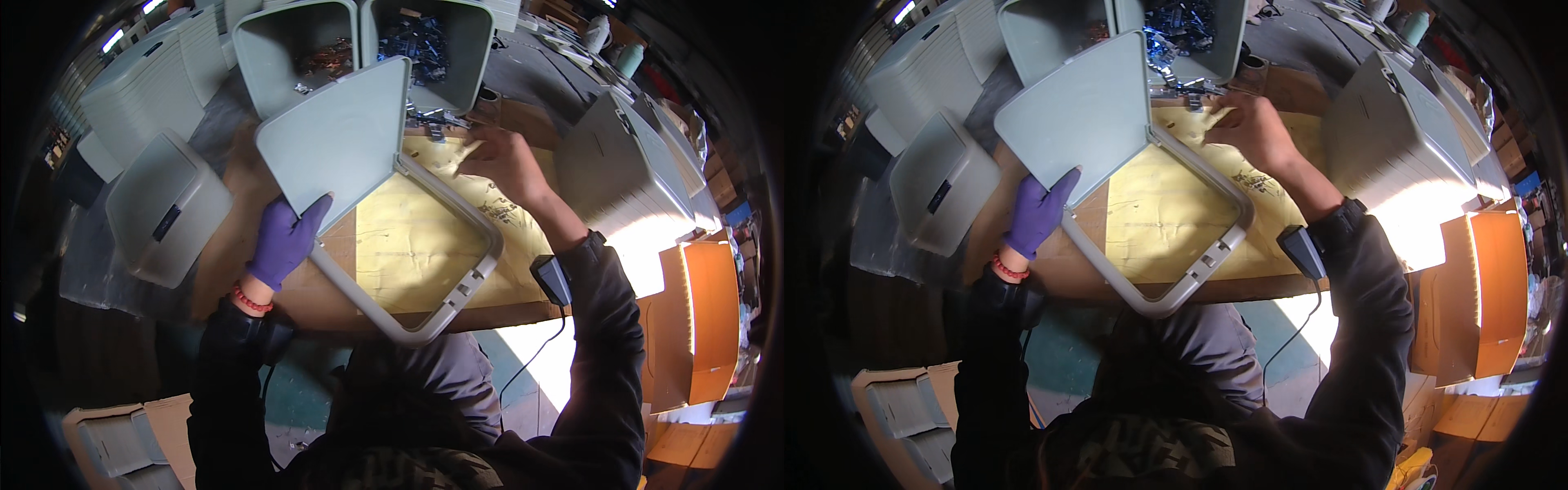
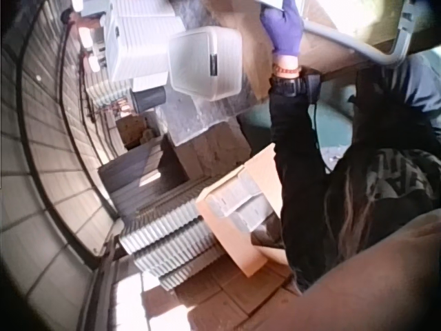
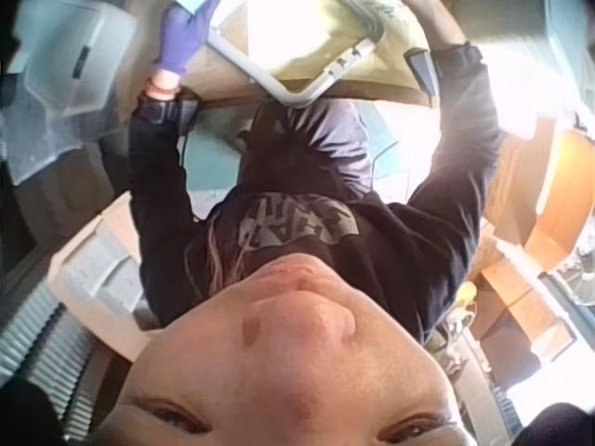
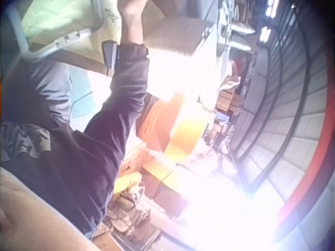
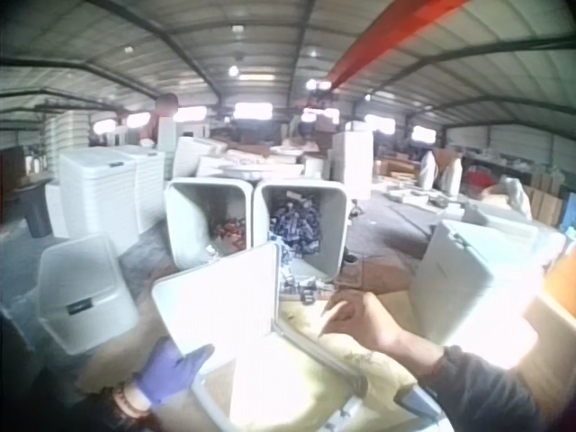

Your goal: The person repeatedly opens a small gray plastic case, picks up small electronic components from a yellow paper on the table, places them inside the case, and closes the lid. This cycle is performed multiple times with different components.

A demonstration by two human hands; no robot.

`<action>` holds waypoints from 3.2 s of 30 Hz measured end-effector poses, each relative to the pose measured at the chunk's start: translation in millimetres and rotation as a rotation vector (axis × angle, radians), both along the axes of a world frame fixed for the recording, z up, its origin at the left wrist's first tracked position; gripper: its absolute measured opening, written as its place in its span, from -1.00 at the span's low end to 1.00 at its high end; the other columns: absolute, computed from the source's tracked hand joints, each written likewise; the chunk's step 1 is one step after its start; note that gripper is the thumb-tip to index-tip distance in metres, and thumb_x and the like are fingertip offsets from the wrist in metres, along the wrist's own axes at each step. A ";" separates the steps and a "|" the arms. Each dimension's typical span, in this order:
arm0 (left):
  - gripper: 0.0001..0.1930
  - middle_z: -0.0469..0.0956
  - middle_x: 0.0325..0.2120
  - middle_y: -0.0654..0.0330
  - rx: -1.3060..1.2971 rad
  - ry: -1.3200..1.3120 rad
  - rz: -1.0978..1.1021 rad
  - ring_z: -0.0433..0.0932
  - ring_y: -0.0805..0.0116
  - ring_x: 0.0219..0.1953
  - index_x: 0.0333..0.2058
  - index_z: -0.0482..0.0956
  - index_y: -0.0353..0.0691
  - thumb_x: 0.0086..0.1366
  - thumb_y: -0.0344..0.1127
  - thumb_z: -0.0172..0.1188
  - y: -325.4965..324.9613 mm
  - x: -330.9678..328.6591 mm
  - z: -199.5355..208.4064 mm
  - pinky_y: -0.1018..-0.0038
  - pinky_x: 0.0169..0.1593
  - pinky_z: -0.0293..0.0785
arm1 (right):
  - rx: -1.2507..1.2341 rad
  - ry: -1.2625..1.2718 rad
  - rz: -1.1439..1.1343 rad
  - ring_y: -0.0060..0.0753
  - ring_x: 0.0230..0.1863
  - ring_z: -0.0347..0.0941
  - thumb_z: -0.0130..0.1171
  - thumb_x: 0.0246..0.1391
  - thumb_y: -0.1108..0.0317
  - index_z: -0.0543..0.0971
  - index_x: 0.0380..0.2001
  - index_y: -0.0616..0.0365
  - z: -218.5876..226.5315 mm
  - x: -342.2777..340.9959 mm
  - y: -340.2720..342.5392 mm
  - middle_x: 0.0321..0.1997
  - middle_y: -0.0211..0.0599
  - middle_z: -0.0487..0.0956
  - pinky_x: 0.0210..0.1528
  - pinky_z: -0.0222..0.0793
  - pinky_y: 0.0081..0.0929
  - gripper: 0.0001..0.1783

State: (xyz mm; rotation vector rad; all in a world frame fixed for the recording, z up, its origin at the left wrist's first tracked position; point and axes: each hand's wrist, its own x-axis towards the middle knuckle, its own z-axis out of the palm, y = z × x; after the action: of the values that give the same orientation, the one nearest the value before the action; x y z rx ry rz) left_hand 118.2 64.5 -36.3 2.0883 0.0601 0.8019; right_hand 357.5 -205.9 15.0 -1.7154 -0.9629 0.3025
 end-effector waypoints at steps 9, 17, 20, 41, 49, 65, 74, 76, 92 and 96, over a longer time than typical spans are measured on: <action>-0.71 0.69 -0.33 -0.05 0.032 0.045 0.007 0.70 0.04 -0.30 -0.16 0.64 -0.37 0.39 -0.20 0.27 0.8 -1.0 1.8 0.33 -0.24 0.55 | -0.112 -0.067 0.121 -0.70 -0.35 0.48 0.36 0.09 0.48 0.68 -0.37 0.23 -12.7 -16.8 80.9 -0.31 -0.46 0.68 -0.17 0.47 -0.63 -0.94; -0.72 0.68 -0.29 -0.08 0.039 0.041 0.011 0.69 -0.03 -0.27 -0.14 0.64 -0.35 0.39 -0.21 0.26 -1.3 -0.8 4.6 0.30 -0.21 0.56 | -0.028 -0.318 0.102 -0.58 -0.18 0.41 0.39 0.03 0.50 0.73 -0.33 0.16 -29.3 -10.2 77.7 -0.27 -0.47 0.62 -0.11 0.40 -0.58 -0.90; -0.72 0.68 -0.30 -0.09 0.052 0.034 0.010 0.68 -0.05 -0.28 -0.16 0.64 -0.35 0.39 -0.20 0.26 -1.2 -0.7 4.1 0.29 -0.22 0.56 | 0.007 -0.281 0.092 -0.53 -0.15 0.43 0.40 0.01 0.51 0.74 -0.32 0.16 -34.8 -8.4 78.9 -0.24 -0.43 0.60 -0.06 0.42 -0.54 -0.88; -0.77 0.68 -0.41 -0.02 0.119 -0.024 0.044 0.68 0.18 -0.40 -0.17 0.66 -0.38 0.40 -0.29 0.26 -1.6 1.3 2.6 0.40 -0.32 0.49 | -0.040 -1.178 -0.026 -0.19 -0.14 0.42 0.33 -0.11 0.46 0.69 -0.49 0.12 -30.8 -9.6 81.0 -0.32 -0.36 0.60 -0.05 0.44 -0.35 -0.96; -0.74 0.68 -0.34 -0.09 0.110 -0.016 0.041 0.69 0.02 -0.34 -0.13 0.63 -0.39 0.40 -0.26 0.26 -1.5 -0.1 2.5 0.33 -0.28 0.53 | -0.018 -1.198 0.046 -0.23 -0.16 0.45 0.32 -0.10 0.45 0.67 -0.43 0.10 -22.6 -10.5 78.4 -0.32 -0.39 0.59 -0.10 0.47 -0.36 -0.91; -0.72 0.68 -0.36 -0.11 0.147 0.000 0.076 0.68 -0.05 -0.35 -0.13 0.63 -0.38 0.40 -0.23 0.24 -3.8 -0.2 5.5 0.30 -0.30 0.54 | -0.135 -1.277 0.058 -0.27 -0.21 0.52 0.29 -0.09 0.43 0.64 -0.40 0.06 -36.9 -5.4 73.1 -0.32 -0.40 0.58 -0.23 0.52 -0.36 -0.89; -0.68 0.65 -0.38 -0.16 0.204 0.020 0.060 0.64 -0.17 -0.38 -0.19 0.65 -0.36 0.41 -0.15 0.21 -9.1 -2.7 5.7 0.20 -0.37 0.54 | -0.279 -1.032 -0.154 -0.13 -0.08 0.52 0.32 -0.03 0.29 0.61 -0.34 0.15 -44.4 -10.9 96.9 -0.29 -0.31 0.58 -0.11 0.54 -0.20 -0.79; -0.68 0.65 -0.39 -0.15 0.201 0.008 0.059 0.64 -0.17 -0.39 -0.20 0.65 -0.37 0.41 -0.16 0.21 -11.0 -3.0 6.4 0.20 -0.37 0.54 | -0.314 -0.931 -0.244 0.04 0.03 0.48 0.40 -0.06 0.18 0.52 -0.04 0.25 -46.5 -12.2 102.8 -0.13 -0.05 0.55 0.04 0.50 -0.13 -0.45; -0.64 0.54 -0.12 -0.03 0.293 -0.016 0.333 0.57 0.00 -0.12 -0.15 0.70 -0.32 0.28 -0.11 0.35 24.3 -0.5 14.1 0.25 -0.04 0.50 | -0.609 -0.890 -0.130 0.13 -0.05 0.59 0.30 -0.07 0.40 0.63 -0.19 0.17 -25.5 132.1 76.7 -0.21 0.04 0.65 0.03 0.50 -0.06 -0.70; -0.64 0.54 -0.14 0.00 0.287 -0.019 0.309 0.55 0.13 -0.18 -0.09 0.66 -0.33 0.27 -0.17 0.37 25.5 2.1 14.0 0.34 -0.07 0.50 | -0.536 -0.873 -0.127 0.12 -0.09 0.60 0.26 -0.03 0.42 0.62 -0.14 0.18 -13.9 117.5 82.4 -0.24 0.05 0.65 0.02 0.51 -0.10 -0.68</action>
State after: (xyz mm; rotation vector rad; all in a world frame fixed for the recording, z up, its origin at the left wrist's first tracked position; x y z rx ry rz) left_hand 120.3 90.0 -22.3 2.3757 0.2783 1.0666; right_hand 475.0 -123.4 1.1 -2.4630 -1.4662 -0.3491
